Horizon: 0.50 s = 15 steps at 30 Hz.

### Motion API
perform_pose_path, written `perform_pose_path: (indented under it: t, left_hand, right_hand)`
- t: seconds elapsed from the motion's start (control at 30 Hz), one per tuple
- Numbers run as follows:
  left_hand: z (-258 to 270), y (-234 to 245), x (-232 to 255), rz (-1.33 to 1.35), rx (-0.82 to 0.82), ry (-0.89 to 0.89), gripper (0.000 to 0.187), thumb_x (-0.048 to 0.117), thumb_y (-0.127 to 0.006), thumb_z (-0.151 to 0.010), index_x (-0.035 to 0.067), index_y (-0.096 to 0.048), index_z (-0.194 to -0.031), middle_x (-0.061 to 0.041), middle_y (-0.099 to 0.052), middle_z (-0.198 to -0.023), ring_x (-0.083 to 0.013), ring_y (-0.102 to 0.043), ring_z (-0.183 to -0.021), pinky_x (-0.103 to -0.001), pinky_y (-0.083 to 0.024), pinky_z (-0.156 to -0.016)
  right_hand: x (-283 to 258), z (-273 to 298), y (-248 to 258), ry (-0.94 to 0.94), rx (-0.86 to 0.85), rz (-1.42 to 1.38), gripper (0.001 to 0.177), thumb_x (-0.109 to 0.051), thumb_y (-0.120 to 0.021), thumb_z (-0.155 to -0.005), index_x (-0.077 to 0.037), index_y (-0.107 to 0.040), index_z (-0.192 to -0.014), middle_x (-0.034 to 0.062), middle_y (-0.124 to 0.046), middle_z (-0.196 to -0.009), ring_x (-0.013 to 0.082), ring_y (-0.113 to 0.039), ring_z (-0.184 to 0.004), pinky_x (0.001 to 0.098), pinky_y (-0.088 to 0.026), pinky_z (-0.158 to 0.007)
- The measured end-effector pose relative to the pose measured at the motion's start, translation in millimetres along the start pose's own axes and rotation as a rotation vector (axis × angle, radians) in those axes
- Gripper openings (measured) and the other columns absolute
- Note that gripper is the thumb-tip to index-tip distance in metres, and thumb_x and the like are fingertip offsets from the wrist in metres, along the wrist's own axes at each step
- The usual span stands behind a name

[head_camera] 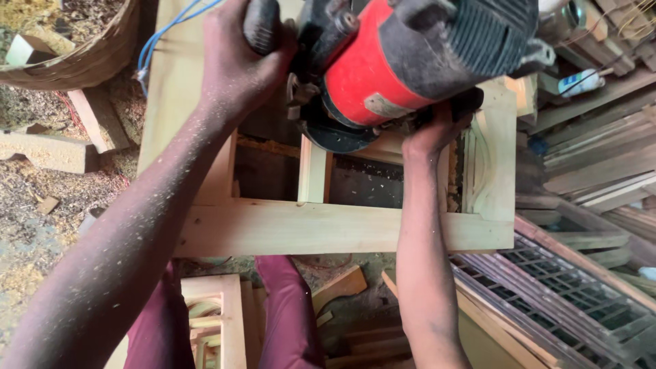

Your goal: The person uses a handheld electric router to shape the edges of a wooden frame. They guide the tool along the inner and outer edges of the frame, creating a rounded profile while wood shavings accumulate on the work surface.

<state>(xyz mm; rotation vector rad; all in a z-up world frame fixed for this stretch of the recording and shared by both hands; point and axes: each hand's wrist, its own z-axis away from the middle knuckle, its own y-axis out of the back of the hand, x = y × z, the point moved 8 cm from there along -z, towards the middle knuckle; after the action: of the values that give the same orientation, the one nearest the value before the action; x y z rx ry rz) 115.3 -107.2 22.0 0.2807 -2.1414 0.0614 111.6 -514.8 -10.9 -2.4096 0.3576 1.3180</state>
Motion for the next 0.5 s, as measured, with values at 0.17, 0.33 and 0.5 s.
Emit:
perform_pose_path:
  t: [0.17, 0.33, 0.5]
  left_hand:
    - [-1.5, -10.9, -11.6, 0.059, -0.029, -0.085, 0.055, 0.02, -0.09, -0.083, 0.0, -0.064, -0.125, -0.022, -0.069, -0.109, -0.0346, -0.069, -0.102, -0.045, -0.054, -0.09]
    - [-9.9, -5.2, 2.6, 0.157, -0.112, -0.143, 0.042, 0.021, -0.083, -0.08, 0.001, -0.065, -0.112, -0.02, -0.069, -0.104, -0.0394, -0.069, -0.102, -0.045, -0.055, -0.091]
    - [-6.4, -0.9, 9.4, 0.129, -0.109, -0.191, 0.041, 0.027, -0.084, -0.081, 0.002, -0.065, -0.108, -0.02, -0.069, -0.104, -0.0424, -0.066, -0.101, -0.049, -0.053, -0.089]
  right_hand:
    - [0.4, 1.2, -9.2, -0.181, -0.002, -0.061, 0.048, -0.026, -0.053, -0.105, -0.006, -0.042, -0.148, 0.0143, -0.054, -0.147, 0.0314, -0.059, -0.131, 0.0498, -0.051, -0.109]
    - [-29.9, 3.3, -29.1, 0.019, -0.136, -0.036, 0.044, -0.024, -0.056, -0.11, -0.01, -0.039, -0.149, 0.0178, -0.051, -0.154, 0.0363, -0.058, -0.139, 0.0594, -0.047, -0.117]
    - [-26.9, 5.0, -28.0, -0.13, -0.039, -0.103, 0.049, -0.031, -0.048, -0.106, -0.01, -0.039, -0.15, 0.016, -0.051, -0.152, 0.036, -0.058, -0.136, 0.0564, -0.048, -0.111]
